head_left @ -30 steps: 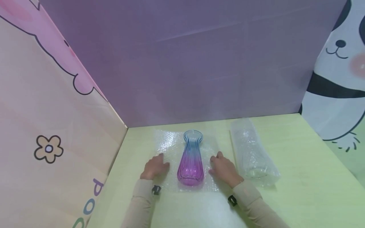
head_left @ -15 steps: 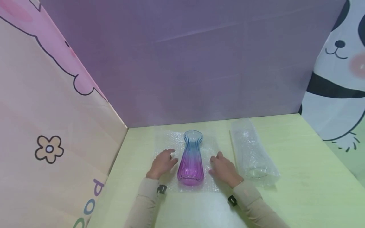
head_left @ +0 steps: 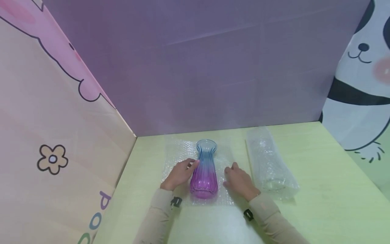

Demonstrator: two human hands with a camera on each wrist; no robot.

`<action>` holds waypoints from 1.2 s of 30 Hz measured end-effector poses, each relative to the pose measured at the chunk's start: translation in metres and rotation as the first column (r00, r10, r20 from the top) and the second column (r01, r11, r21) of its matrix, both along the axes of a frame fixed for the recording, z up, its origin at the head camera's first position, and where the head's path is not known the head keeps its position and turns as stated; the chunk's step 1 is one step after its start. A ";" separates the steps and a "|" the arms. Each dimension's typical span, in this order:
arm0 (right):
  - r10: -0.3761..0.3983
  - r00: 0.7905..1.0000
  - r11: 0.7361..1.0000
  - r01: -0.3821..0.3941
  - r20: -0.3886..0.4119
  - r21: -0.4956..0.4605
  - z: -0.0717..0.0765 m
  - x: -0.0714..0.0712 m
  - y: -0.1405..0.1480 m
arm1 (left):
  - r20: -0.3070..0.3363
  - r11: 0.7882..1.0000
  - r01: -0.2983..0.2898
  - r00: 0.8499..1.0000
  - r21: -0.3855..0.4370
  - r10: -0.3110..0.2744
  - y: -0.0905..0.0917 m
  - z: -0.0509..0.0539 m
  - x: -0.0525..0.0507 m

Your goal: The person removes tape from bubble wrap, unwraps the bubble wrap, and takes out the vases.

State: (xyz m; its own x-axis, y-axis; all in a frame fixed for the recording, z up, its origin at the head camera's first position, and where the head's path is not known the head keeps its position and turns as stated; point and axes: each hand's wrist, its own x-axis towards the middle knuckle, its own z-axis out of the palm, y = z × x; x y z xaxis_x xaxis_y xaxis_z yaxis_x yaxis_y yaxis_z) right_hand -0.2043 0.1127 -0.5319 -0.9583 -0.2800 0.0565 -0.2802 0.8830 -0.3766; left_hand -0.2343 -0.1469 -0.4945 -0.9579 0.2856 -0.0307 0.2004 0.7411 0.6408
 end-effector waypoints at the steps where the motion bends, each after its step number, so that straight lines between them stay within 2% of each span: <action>1: 0.000 1.000 1.000 0.000 -0.002 0.000 0.000 0.000 0.000 | 0.008 1.000 0.006 1.000 0.002 -0.006 0.001 0.001 0.000; 5: -0.001 1.000 1.000 0.001 -0.002 -0.007 -0.001 0.000 0.001 | 0.046 1.000 0.003 0.999 0.004 -0.003 0.005 0.004 0.001; 13: 0.004 1.000 1.000 -0.004 -0.003 -0.003 -0.001 0.000 0.000 | 0.128 0.999 -0.046 0.991 0.013 0.044 0.010 0.009 0.002; 24: -0.003 1.000 1.000 0.003 -0.008 0.009 0.000 0.000 0.000 | 0.156 0.998 -0.062 0.986 -0.006 0.062 0.014 0.010 -0.002; 36: -0.005 1.000 1.000 0.005 -0.007 0.004 -0.002 -0.001 0.001 | 0.220 0.997 -0.074 0.973 -0.011 0.075 0.016 0.012 -0.001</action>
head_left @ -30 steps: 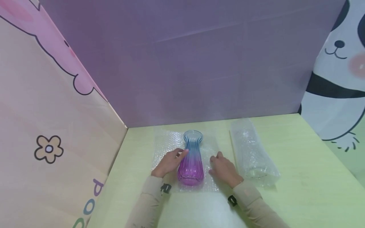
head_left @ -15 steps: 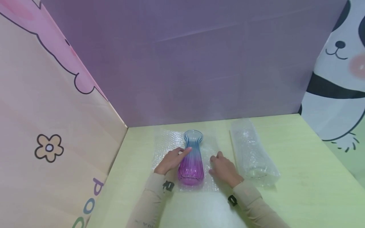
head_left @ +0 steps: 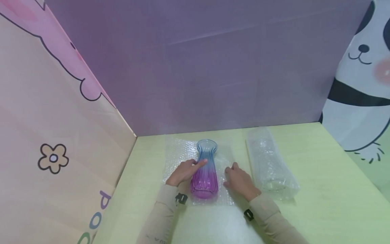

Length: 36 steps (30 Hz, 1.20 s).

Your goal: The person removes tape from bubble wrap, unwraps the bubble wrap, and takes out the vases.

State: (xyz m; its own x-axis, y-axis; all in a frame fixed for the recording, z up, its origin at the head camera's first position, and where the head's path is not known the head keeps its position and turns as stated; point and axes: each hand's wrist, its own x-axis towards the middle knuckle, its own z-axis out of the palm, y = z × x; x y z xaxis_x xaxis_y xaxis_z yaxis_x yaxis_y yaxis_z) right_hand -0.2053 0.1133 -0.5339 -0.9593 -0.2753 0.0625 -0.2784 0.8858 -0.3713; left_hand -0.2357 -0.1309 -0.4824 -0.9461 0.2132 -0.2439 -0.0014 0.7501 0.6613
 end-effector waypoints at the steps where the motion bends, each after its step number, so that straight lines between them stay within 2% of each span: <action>1: 0.001 1.000 1.000 -0.001 -0.004 -0.002 0.000 0.000 0.000 | 0.004 1.000 -0.003 1.000 -0.001 0.003 0.000 0.000 0.000; 22: 0.004 1.000 1.000 -0.004 0.004 -0.011 0.003 0.003 0.000 | 0.000 1.000 0.005 1.000 -0.004 -0.005 -0.001 0.001 0.005; 36: 0.007 1.000 1.000 -0.007 0.001 -0.008 0.004 0.003 0.000 | 0.025 0.999 -0.032 0.999 0.000 0.032 0.004 0.001 0.000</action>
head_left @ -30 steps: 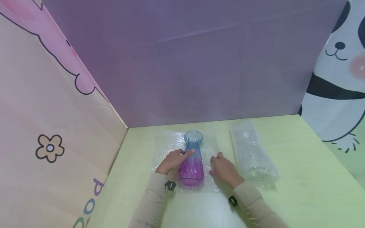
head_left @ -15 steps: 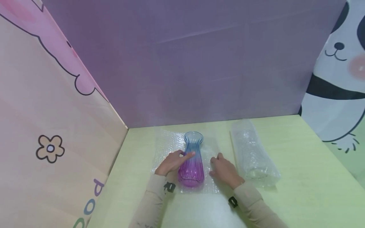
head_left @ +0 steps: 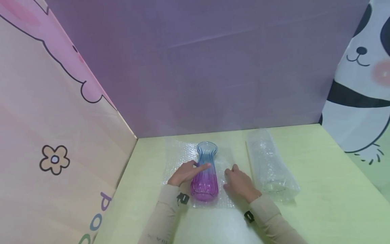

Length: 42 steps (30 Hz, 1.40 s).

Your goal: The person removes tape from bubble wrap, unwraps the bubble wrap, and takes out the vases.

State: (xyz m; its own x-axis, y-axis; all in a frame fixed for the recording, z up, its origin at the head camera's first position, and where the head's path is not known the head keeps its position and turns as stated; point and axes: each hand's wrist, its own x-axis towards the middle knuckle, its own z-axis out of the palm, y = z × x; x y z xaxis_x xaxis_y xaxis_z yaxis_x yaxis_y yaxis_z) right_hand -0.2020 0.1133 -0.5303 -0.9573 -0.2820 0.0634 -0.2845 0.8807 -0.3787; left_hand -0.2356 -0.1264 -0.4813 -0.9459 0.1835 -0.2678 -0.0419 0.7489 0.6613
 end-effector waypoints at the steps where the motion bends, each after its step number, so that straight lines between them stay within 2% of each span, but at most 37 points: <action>1: 0.001 1.000 1.000 -0.001 0.002 0.000 0.000 0.000 0.000 | -0.001 1.000 -0.001 1.000 -0.008 0.001 0.000 0.000 -0.001; 10: -0.011 1.000 1.000 0.010 0.027 0.018 0.000 -0.003 -0.003 | -0.010 0.999 0.024 1.000 -0.041 -0.024 0.002 -0.002 -0.005; 17: -0.013 0.999 1.000 0.012 0.033 0.025 0.002 -0.003 -0.003 | 0.031 0.999 0.032 0.999 0.025 -0.033 0.001 -0.004 -0.008; 28: -0.013 0.999 1.000 0.012 0.052 0.020 0.007 -0.001 -0.004 | 0.074 0.997 0.007 0.997 0.083 -0.014 -0.001 -0.004 -0.007; 42: -0.014 0.999 1.000 0.014 0.046 0.006 0.004 -0.001 -0.004 | 0.073 0.994 -0.003 0.997 0.106 -0.004 0.002 -0.006 -0.006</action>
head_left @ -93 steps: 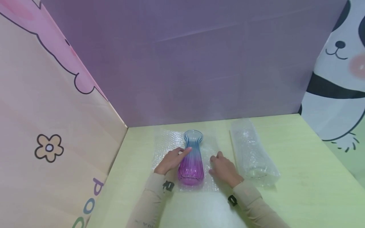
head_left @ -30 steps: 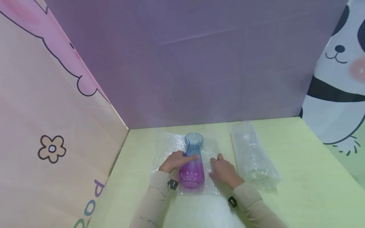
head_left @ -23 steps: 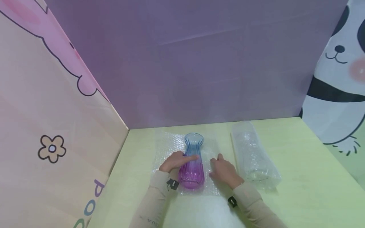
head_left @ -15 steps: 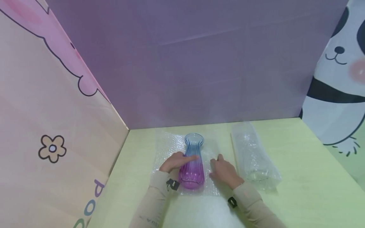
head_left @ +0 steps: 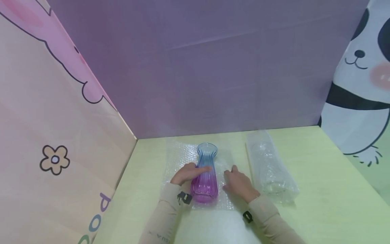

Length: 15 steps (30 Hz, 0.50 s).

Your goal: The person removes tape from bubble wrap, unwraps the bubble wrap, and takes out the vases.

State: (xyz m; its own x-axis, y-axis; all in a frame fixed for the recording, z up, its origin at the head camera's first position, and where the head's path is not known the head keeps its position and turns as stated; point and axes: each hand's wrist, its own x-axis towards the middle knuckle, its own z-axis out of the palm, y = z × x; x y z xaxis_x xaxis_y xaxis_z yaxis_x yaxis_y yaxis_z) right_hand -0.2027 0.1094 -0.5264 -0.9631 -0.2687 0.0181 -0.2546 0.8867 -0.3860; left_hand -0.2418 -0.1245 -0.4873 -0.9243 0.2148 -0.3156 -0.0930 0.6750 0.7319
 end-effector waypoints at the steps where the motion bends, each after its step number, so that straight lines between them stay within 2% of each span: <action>1: -0.002 1.000 1.000 0.002 0.002 -0.001 -0.001 0.000 0.000 | -0.003 1.000 -0.004 1.000 0.001 0.004 0.000 0.000 0.000; 7: -0.009 1.000 1.000 0.009 0.013 -0.003 -0.003 -0.002 0.000 | -0.007 1.000 -0.016 1.000 0.016 0.016 0.000 -0.001 0.002; 15: -0.008 1.000 1.000 0.008 0.010 0.003 -0.002 -0.002 0.001 | -0.006 0.998 0.002 1.000 0.055 -0.002 -0.005 -0.002 0.002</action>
State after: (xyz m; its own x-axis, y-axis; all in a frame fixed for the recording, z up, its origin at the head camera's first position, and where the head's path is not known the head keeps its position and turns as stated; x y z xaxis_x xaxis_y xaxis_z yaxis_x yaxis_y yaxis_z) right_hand -0.2047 0.1102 -0.5288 -0.9653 -0.2611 0.0080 -0.2440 0.8899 -0.3855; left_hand -0.2394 -0.1295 -0.4896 -0.9258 0.2334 -0.2975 -0.0870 0.6340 0.7684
